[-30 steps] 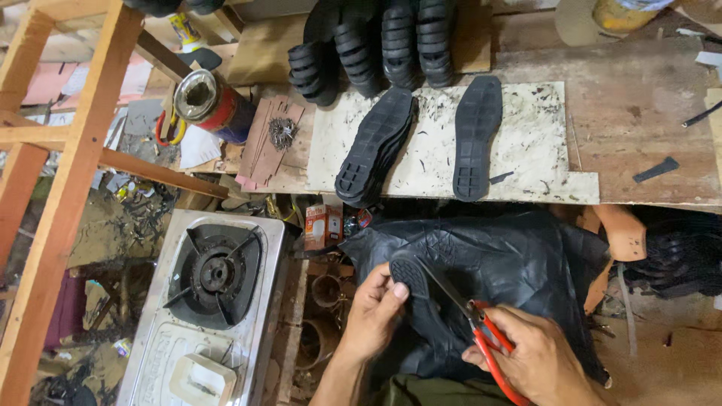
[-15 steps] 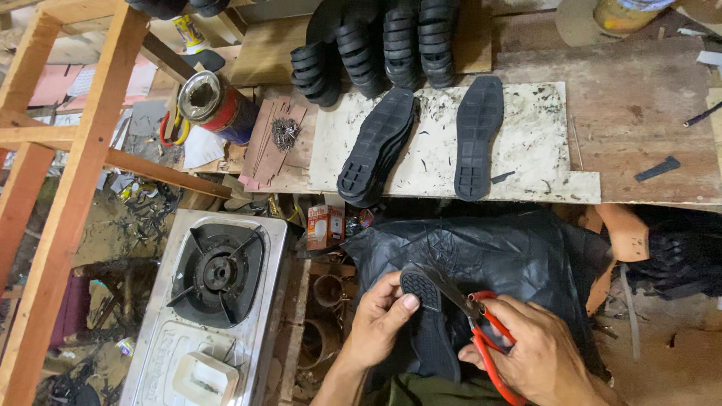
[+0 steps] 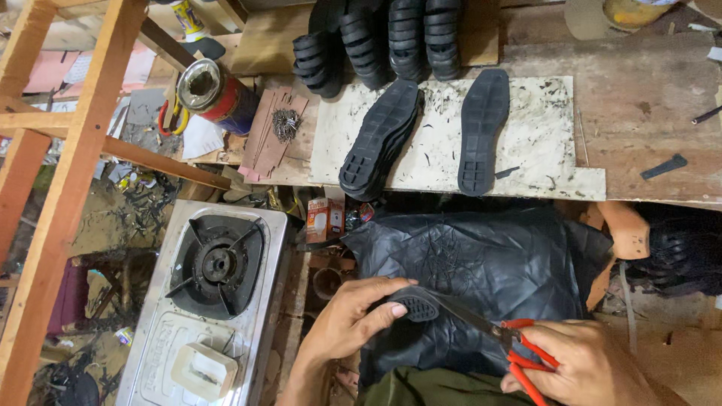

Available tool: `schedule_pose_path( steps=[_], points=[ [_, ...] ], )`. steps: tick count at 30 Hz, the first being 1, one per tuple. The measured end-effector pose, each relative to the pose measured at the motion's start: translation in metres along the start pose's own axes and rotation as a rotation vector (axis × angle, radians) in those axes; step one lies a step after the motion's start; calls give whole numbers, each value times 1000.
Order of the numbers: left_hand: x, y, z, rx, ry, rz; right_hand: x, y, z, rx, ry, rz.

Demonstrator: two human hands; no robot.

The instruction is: The person trims the edges of black rubber shoe soles with red-handled scissors, rotating each sole to cut excess material around the perimeter, then sets the trimmed sole on the workbench and picks up the next one.

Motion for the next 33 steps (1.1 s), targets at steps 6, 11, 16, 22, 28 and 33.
schedule_pose_path(
  steps=[6, 11, 16, 22, 28, 33],
  points=[
    [0, 5, -6, 64, -52, 41, 2, -1, -3, -165, -208, 322],
    [1, 8, -3, 145, -95, 69, 10, -21, -5, -51, 136, -152],
    [2, 17, -4, 167, -86, 91, 11, -19, -5, -88, -110, 148],
    [5, 26, -9, 372, -153, 80, 13, -16, -16, -281, -348, 303],
    [5, 25, -5, 317, -181, 178, 18, -23, -18, -204, -181, 76],
    [-1, 1, -7, 307, -166, 79, 17, -7, -19, -323, -445, 301]
  ],
)
Point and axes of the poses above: each hand's wrist, its own x-axis towards the middle knuckle, its own z-axis out of the palm, y = z × x, the point moved 2 cm from there along x, towards the middle knuckle, and after that the axes turned 13 degrees about y, right-handed, at the moved point
